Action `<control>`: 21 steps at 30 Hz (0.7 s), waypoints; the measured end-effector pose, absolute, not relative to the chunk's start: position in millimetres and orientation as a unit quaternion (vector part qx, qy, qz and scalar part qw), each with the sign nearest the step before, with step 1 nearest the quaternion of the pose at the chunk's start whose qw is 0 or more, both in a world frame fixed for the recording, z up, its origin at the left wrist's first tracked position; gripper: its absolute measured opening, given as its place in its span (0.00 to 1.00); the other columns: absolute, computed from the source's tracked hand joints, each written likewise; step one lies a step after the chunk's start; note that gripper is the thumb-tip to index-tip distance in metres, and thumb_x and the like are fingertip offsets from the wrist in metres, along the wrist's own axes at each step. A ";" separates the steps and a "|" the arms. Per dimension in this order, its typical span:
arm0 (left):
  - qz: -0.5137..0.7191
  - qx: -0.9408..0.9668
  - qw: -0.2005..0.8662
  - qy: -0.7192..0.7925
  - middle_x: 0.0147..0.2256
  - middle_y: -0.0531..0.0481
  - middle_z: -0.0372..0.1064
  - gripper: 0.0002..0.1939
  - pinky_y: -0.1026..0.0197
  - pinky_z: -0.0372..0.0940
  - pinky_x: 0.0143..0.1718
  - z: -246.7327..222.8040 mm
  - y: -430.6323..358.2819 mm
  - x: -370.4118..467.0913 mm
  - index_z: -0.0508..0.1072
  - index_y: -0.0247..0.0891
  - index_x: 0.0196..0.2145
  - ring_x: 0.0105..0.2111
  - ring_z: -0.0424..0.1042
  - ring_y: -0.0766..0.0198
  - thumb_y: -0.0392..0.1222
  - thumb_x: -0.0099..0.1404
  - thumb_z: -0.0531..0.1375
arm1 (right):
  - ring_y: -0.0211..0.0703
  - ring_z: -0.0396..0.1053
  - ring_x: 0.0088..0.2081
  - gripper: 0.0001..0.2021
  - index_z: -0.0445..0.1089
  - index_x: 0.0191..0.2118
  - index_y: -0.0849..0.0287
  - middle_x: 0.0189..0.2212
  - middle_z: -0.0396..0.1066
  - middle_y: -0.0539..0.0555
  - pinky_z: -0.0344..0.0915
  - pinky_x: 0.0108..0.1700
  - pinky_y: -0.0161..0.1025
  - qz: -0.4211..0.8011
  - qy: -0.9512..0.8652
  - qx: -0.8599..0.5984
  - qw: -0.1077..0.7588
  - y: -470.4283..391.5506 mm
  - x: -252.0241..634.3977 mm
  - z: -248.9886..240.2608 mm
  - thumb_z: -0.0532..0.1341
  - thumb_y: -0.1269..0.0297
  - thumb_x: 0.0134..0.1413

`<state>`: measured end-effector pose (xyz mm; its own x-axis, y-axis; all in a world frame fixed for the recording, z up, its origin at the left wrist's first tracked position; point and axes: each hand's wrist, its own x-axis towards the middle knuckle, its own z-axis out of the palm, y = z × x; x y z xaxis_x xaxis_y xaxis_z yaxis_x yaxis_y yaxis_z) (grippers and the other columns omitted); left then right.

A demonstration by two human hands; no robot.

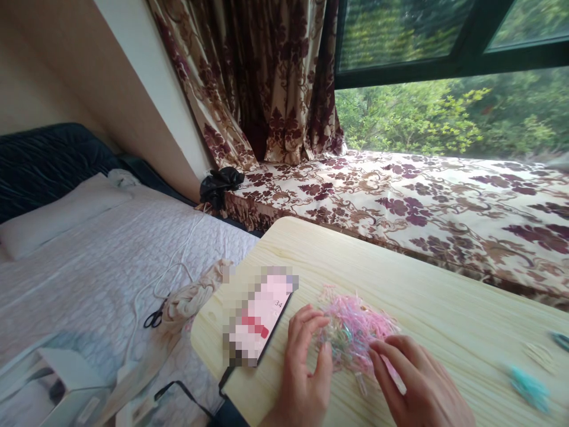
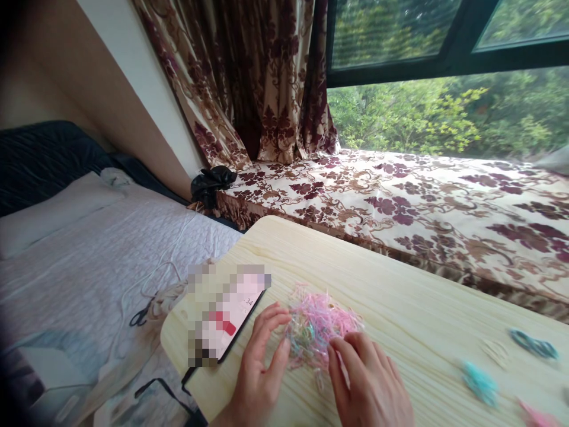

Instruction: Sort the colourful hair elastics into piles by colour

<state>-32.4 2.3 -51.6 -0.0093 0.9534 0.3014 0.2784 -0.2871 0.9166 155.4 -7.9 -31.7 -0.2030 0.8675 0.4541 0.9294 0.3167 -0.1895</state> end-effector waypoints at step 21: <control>0.500 0.617 0.352 0.495 0.56 0.43 0.64 0.18 0.44 0.58 0.64 -49.7 2.2 -34.6 0.69 0.43 0.53 0.61 0.61 0.54 0.31 0.68 0.52 | 0.43 0.70 0.33 0.13 0.73 0.41 0.54 0.34 0.71 0.54 0.64 0.33 0.38 -0.056 -0.808 -0.539 0.232 11.7 135.6 -26.2 0.51 0.69 0.62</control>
<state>-34.6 2.2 -49.7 0.0097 0.9632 0.2687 0.2587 -0.2620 0.9298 135.6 11.7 -26.2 -0.3110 0.8448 0.4353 0.8972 0.4122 -0.1589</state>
